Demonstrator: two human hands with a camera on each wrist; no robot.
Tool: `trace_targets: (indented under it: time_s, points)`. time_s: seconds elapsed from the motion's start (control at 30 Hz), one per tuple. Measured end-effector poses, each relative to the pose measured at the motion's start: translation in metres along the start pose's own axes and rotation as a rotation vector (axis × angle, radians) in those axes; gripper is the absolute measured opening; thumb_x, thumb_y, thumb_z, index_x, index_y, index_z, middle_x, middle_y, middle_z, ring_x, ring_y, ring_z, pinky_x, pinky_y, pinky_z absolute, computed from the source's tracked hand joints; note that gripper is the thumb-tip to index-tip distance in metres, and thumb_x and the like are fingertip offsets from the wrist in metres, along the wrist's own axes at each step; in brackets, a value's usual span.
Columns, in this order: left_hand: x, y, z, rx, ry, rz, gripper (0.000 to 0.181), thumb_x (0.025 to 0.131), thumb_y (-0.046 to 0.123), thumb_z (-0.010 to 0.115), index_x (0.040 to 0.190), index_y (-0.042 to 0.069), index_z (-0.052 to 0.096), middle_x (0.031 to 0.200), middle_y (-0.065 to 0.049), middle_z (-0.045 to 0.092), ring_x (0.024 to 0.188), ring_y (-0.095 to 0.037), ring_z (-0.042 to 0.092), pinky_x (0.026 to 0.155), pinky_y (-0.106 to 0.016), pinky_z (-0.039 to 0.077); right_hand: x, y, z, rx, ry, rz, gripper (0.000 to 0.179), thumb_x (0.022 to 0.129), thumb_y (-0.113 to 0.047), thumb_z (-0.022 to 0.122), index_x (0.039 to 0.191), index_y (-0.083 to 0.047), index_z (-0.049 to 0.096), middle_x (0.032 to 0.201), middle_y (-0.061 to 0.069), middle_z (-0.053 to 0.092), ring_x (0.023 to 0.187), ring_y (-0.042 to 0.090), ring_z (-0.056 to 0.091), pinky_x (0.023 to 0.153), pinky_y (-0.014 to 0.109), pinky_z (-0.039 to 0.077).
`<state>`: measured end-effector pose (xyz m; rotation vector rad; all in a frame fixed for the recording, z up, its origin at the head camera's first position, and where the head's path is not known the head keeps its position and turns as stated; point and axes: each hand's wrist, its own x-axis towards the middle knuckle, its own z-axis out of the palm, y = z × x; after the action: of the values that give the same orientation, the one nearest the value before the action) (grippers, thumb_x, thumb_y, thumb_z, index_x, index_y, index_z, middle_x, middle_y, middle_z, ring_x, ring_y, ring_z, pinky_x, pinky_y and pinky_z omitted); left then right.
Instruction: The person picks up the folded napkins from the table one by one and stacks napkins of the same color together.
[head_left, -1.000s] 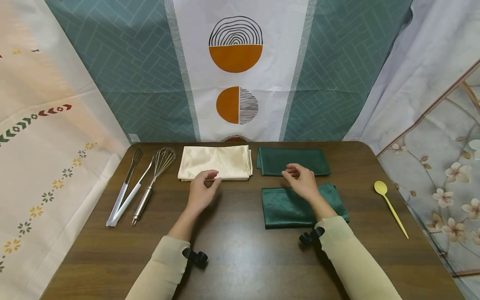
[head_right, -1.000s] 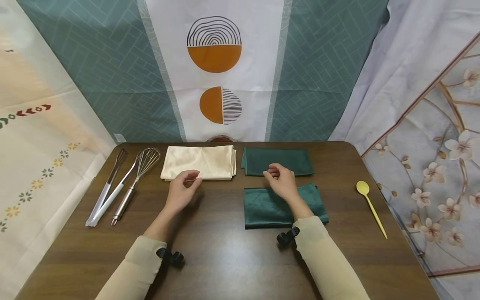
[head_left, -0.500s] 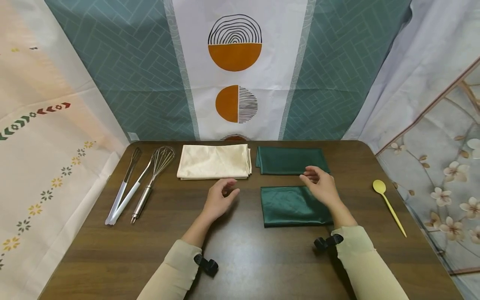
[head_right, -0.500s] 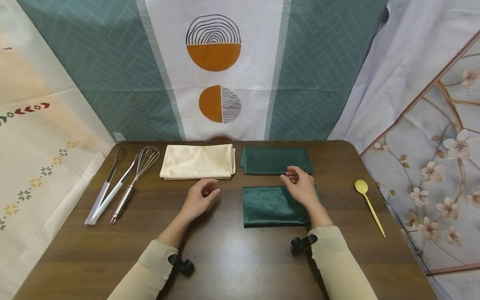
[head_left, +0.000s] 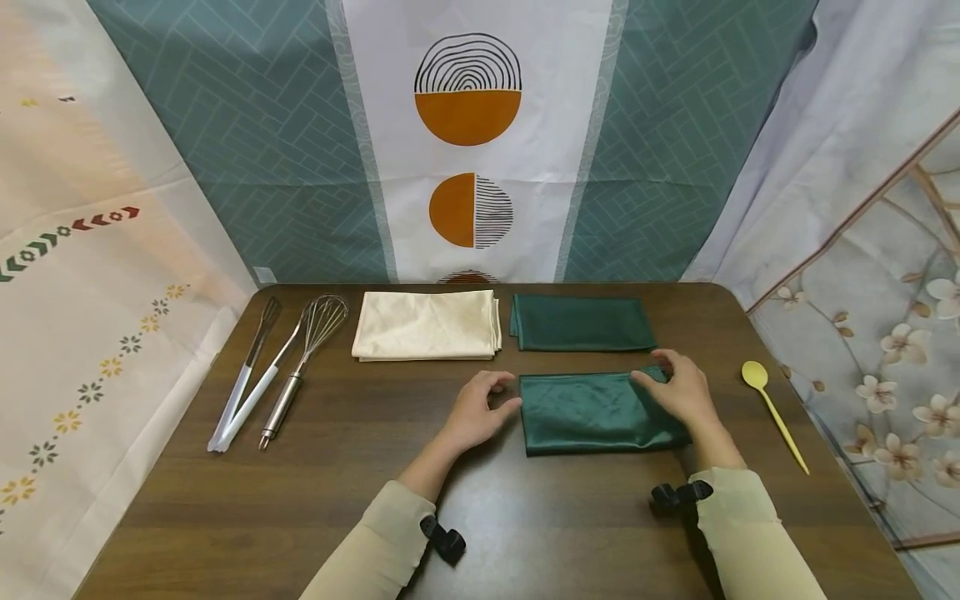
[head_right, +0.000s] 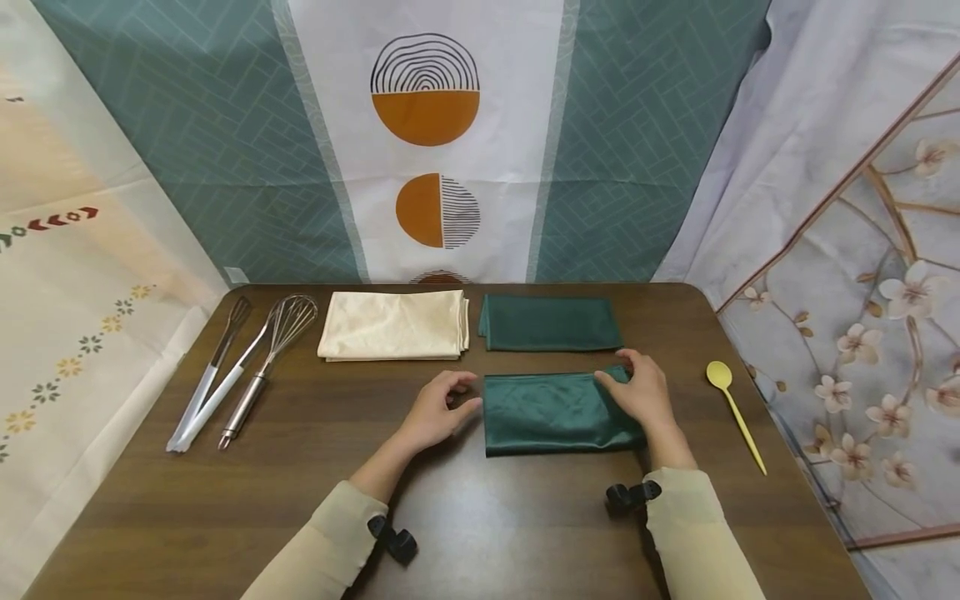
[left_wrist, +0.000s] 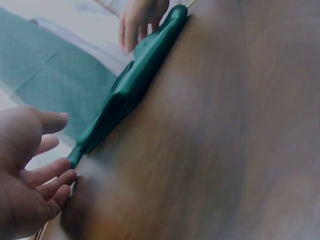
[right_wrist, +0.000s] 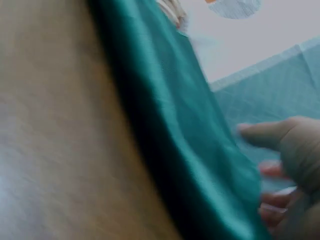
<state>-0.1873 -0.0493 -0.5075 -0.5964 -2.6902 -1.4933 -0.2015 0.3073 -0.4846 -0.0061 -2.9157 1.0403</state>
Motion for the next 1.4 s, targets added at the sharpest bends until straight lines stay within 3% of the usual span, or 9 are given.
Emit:
trace_targets:
  time_s: [0.17, 0.37, 0.53, 0.67, 0.83, 0.93, 1.17, 1.3, 1.4]
  points:
    - [-0.003, 0.007, 0.008, 0.068, -0.042, -0.02, 0.047, 0.094, 0.022, 0.074, 0.134, 0.001, 0.059, 0.121, -0.012, 0.063, 0.108, -0.026, 0.062, 0.095, -0.041, 0.05, -0.008, 0.003, -0.019, -0.1, -0.197, 0.138, 0.087, 0.092, -0.052, 0.069, 0.14, 0.016, 0.043, 0.118, 0.032, 0.059, 0.109, 0.048, 0.055, 0.09, 0.061, 0.047]
    - [-0.009, 0.019, 0.014, 0.086, -0.059, -0.12, 0.055, 0.089, 0.021, 0.08, 0.133, -0.004, 0.058, 0.109, -0.009, 0.063, 0.096, -0.021, 0.061, 0.087, -0.035, 0.051, -0.017, 0.005, -0.02, -0.13, -0.259, 0.191, 0.086, 0.083, -0.045, 0.083, 0.132, 0.017, 0.05, 0.111, 0.03, 0.061, 0.105, 0.046, 0.057, 0.088, 0.058, 0.049]
    - [-0.007, 0.026, 0.017, 0.097, -0.088, -0.192, 0.074, 0.082, 0.017, 0.087, 0.14, -0.01, 0.05, 0.107, -0.01, 0.062, 0.094, -0.022, 0.059, 0.087, -0.038, 0.052, -0.018, 0.004, -0.012, -0.094, -0.24, 0.193, 0.056, 0.079, -0.039, 0.088, 0.094, 0.006, 0.058, 0.082, 0.012, 0.053, 0.078, 0.03, 0.051, 0.07, 0.042, 0.046]
    - [-0.006, 0.025, 0.018, 0.11, -0.114, -0.243, 0.081, 0.077, 0.014, 0.09, 0.141, -0.013, 0.048, 0.099, -0.008, 0.065, 0.085, -0.019, 0.06, 0.086, -0.041, 0.054, -0.021, 0.005, -0.005, -0.066, -0.261, 0.167, 0.055, 0.08, -0.037, 0.087, 0.067, -0.012, 0.039, 0.064, -0.002, 0.031, 0.061, 0.017, 0.033, 0.058, 0.032, 0.03]
    - [-0.003, 0.023, 0.017, 0.14, -0.165, -0.196, 0.027, 0.073, 0.008, 0.088, 0.087, 0.0, 0.067, 0.072, 0.002, 0.056, 0.066, -0.013, 0.048, 0.066, -0.031, 0.046, -0.027, 0.004, -0.003, 0.016, -0.31, 0.098, 0.051, 0.083, -0.027, 0.084, 0.066, -0.013, 0.038, 0.064, -0.003, 0.029, 0.06, 0.015, 0.033, 0.056, 0.03, 0.031]
    - [-0.004, 0.024, 0.016, 0.134, -0.208, -0.164, 0.028, 0.073, 0.006, 0.085, 0.071, 0.009, 0.057, 0.066, 0.005, 0.05, 0.062, -0.012, 0.044, 0.061, -0.027, 0.038, -0.031, 0.003, -0.003, 0.072, -0.329, 0.043, 0.04, 0.085, -0.021, 0.082, 0.07, -0.01, 0.046, 0.067, -0.002, 0.036, 0.063, 0.015, 0.039, 0.058, 0.028, 0.034]
    - [-0.008, 0.025, 0.02, -0.033, -0.127, -0.163, 0.026, 0.081, -0.002, 0.077, 0.096, 0.007, 0.058, 0.082, -0.004, 0.056, 0.077, -0.016, 0.05, 0.072, -0.031, 0.041, -0.037, 0.005, -0.003, 0.135, -0.276, 0.04, 0.041, 0.086, -0.019, 0.082, 0.097, 0.006, 0.053, 0.078, 0.005, 0.04, 0.071, 0.02, 0.04, 0.062, 0.03, 0.034]
    - [-0.008, 0.024, 0.024, -0.241, -0.038, -0.232, 0.061, 0.076, -0.013, 0.077, 0.128, -0.001, 0.047, 0.108, -0.015, 0.065, 0.094, -0.022, 0.055, 0.082, -0.037, 0.049, -0.037, 0.004, -0.003, 0.156, -0.266, 0.122, 0.086, 0.083, -0.023, 0.086, 0.139, 0.02, 0.036, 0.094, 0.015, 0.049, 0.088, 0.028, 0.049, 0.073, 0.036, 0.042]
    - [-0.006, 0.022, 0.024, -0.295, -0.042, -0.268, 0.09, 0.074, -0.013, 0.08, 0.15, -0.006, 0.032, 0.115, -0.017, 0.067, 0.098, -0.023, 0.06, 0.087, -0.039, 0.052, -0.038, 0.005, -0.004, 0.171, -0.271, 0.138, 0.073, 0.084, -0.024, 0.085, 0.13, 0.019, 0.046, 0.091, 0.014, 0.051, 0.086, 0.028, 0.05, 0.072, 0.035, 0.044]
